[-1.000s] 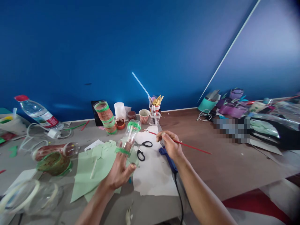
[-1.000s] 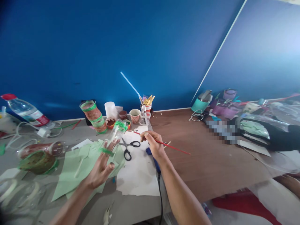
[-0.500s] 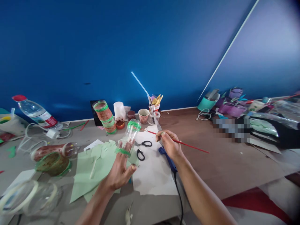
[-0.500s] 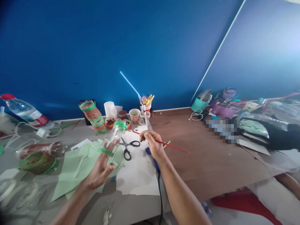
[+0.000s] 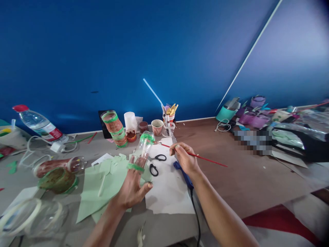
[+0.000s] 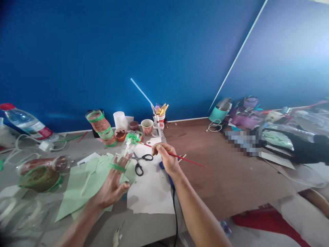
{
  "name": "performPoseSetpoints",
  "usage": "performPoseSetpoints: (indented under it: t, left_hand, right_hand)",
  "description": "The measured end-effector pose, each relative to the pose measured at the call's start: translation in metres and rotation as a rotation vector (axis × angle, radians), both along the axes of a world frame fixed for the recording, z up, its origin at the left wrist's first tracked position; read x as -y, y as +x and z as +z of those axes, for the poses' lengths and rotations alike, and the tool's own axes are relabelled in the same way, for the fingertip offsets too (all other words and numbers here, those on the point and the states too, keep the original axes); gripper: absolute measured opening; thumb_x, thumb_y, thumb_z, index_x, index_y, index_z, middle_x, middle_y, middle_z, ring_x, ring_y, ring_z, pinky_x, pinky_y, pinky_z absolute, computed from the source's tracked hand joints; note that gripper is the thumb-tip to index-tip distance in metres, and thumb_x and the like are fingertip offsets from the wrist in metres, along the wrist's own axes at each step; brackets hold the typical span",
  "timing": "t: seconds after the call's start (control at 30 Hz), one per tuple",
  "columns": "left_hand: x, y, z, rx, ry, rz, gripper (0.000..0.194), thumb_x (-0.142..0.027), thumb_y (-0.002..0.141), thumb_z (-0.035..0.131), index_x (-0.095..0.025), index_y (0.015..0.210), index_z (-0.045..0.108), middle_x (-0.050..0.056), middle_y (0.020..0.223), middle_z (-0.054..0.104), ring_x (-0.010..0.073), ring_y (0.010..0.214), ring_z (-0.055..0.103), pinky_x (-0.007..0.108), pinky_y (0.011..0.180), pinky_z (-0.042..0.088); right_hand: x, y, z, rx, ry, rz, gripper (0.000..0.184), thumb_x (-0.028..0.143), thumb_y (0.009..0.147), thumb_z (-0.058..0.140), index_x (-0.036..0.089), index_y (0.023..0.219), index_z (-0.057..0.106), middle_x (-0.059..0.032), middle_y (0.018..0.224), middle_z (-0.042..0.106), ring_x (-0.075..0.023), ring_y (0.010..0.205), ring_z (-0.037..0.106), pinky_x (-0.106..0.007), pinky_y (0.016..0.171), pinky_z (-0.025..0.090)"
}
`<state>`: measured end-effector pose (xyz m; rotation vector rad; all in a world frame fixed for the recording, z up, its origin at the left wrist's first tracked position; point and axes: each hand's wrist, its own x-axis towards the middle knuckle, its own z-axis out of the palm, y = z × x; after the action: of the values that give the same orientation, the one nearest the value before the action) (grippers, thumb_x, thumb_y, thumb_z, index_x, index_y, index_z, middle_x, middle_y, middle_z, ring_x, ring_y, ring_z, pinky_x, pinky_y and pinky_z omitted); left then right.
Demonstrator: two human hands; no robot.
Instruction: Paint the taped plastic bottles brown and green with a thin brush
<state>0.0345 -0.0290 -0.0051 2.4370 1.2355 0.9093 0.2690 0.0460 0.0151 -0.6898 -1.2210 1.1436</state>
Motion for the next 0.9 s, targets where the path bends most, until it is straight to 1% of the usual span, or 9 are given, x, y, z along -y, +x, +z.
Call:
performPoseSetpoints:
  t: [0.1, 0.23, 0.3, 0.4, 0.5, 0.6, 0.7, 0.8, 0.9]
  left_hand:
    - [-0.002, 0.002, 0.0, -0.066, 0.056, 0.028, 0.081, -0.065, 0.093, 0.032, -0.026, 0.155, -0.001, 0.017, 0.158, 0.028, 0.0362, 0.146, 0.023, 0.06, 0.117, 0.005]
    - [-0.004, 0.003, -0.004, -0.155, 0.119, 0.039, 0.084, -0.064, 0.093, 0.035, -0.023, 0.155, -0.004, 0.018, 0.157, 0.029, 0.0366, 0.145, 0.024, 0.061, 0.117, 0.007]
    - [-0.005, 0.003, -0.004, -0.198, 0.139, 0.04, 0.089, -0.064, 0.091, 0.038, -0.02, 0.155, -0.005, 0.02, 0.156, 0.03, 0.0374, 0.145, 0.025, 0.06, 0.117, 0.008]
    - [-0.005, 0.004, -0.004, -0.237, 0.15, 0.041, 0.093, -0.066, 0.089, 0.041, -0.019, 0.155, -0.006, 0.02, 0.156, 0.03, 0.0385, 0.144, 0.026, 0.06, 0.117, 0.008]
    - [-0.005, 0.004, -0.004, -0.241, 0.159, 0.059, 0.094, -0.065, 0.089, 0.043, -0.02, 0.155, -0.006, 0.019, 0.155, 0.033, 0.0383, 0.143, 0.029, 0.06, 0.117, 0.008]
    - [-0.006, 0.003, -0.007, -0.225, 0.173, 0.074, 0.096, -0.063, 0.087, 0.05, -0.021, 0.155, -0.004, 0.019, 0.154, 0.035, 0.0382, 0.141, 0.033, 0.059, 0.118, 0.009]
    - [-0.006, 0.004, -0.011, -0.245, 0.175, 0.085, 0.099, -0.063, 0.084, 0.054, -0.019, 0.155, 0.001, 0.02, 0.154, 0.035, 0.0394, 0.14, 0.034, 0.059, 0.117, 0.011]
    - [-0.005, 0.004, -0.015, -0.299, 0.166, 0.098, 0.1, -0.066, 0.083, 0.053, -0.016, 0.155, 0.005, 0.022, 0.154, 0.035, 0.0405, 0.141, 0.032, 0.057, 0.117, 0.012]
    - [-0.005, 0.003, -0.015, -0.337, 0.163, 0.128, 0.1, -0.069, 0.082, 0.051, -0.014, 0.154, 0.01, 0.023, 0.153, 0.035, 0.041, 0.142, 0.03, 0.056, 0.116, 0.014]
  right_hand:
    - [0.0, 0.0, 0.0, 0.043, -0.027, -0.022, 0.025, 0.04, 0.083, 0.062, 0.02, 0.071, 0.07, -0.0014, 0.058, 0.063, -0.0165, 0.059, 0.056, -0.031, 0.062, 0.045]
    - [0.0, 0.0, 0.002, -0.031, -0.007, -0.074, 0.026, 0.043, 0.081, 0.063, 0.02, 0.07, 0.069, -0.0008, 0.055, 0.06, -0.0157, 0.054, 0.053, -0.031, 0.06, 0.044]
    - [0.0, -0.001, 0.003, -0.041, 0.017, -0.066, 0.027, 0.044, 0.081, 0.063, 0.02, 0.07, 0.069, -0.0012, 0.056, 0.061, -0.0163, 0.056, 0.054, -0.032, 0.061, 0.045]
    - [0.0, -0.002, 0.002, 0.003, 0.018, -0.042, 0.026, 0.041, 0.083, 0.061, 0.02, 0.071, 0.069, -0.0012, 0.058, 0.062, -0.0162, 0.058, 0.055, -0.031, 0.063, 0.045]
    - [0.0, 0.0, 0.001, 0.013, 0.003, -0.063, 0.025, 0.038, 0.084, 0.061, 0.019, 0.069, 0.068, -0.0006, 0.057, 0.061, -0.0146, 0.056, 0.053, -0.029, 0.059, 0.044]
    - [0.0, 0.001, 0.0, -0.026, 0.007, -0.074, 0.024, 0.038, 0.084, 0.061, 0.019, 0.07, 0.069, 0.0001, 0.055, 0.06, -0.0137, 0.053, 0.051, -0.028, 0.056, 0.042]
    - [0.001, -0.001, 0.001, -0.026, 0.027, -0.042, 0.026, 0.04, 0.084, 0.061, 0.019, 0.071, 0.068, -0.0006, 0.057, 0.061, -0.0148, 0.055, 0.054, -0.03, 0.059, 0.045]
    - [0.001, -0.002, 0.001, -0.007, 0.034, -0.027, 0.025, 0.04, 0.085, 0.061, 0.02, 0.071, 0.068, -0.0011, 0.059, 0.062, -0.0152, 0.057, 0.056, -0.03, 0.061, 0.046]
    - [0.001, 0.0, 0.001, 0.007, 0.021, -0.07, 0.024, 0.037, 0.085, 0.061, 0.019, 0.071, 0.069, -0.0005, 0.058, 0.061, -0.0143, 0.056, 0.053, -0.029, 0.059, 0.043]
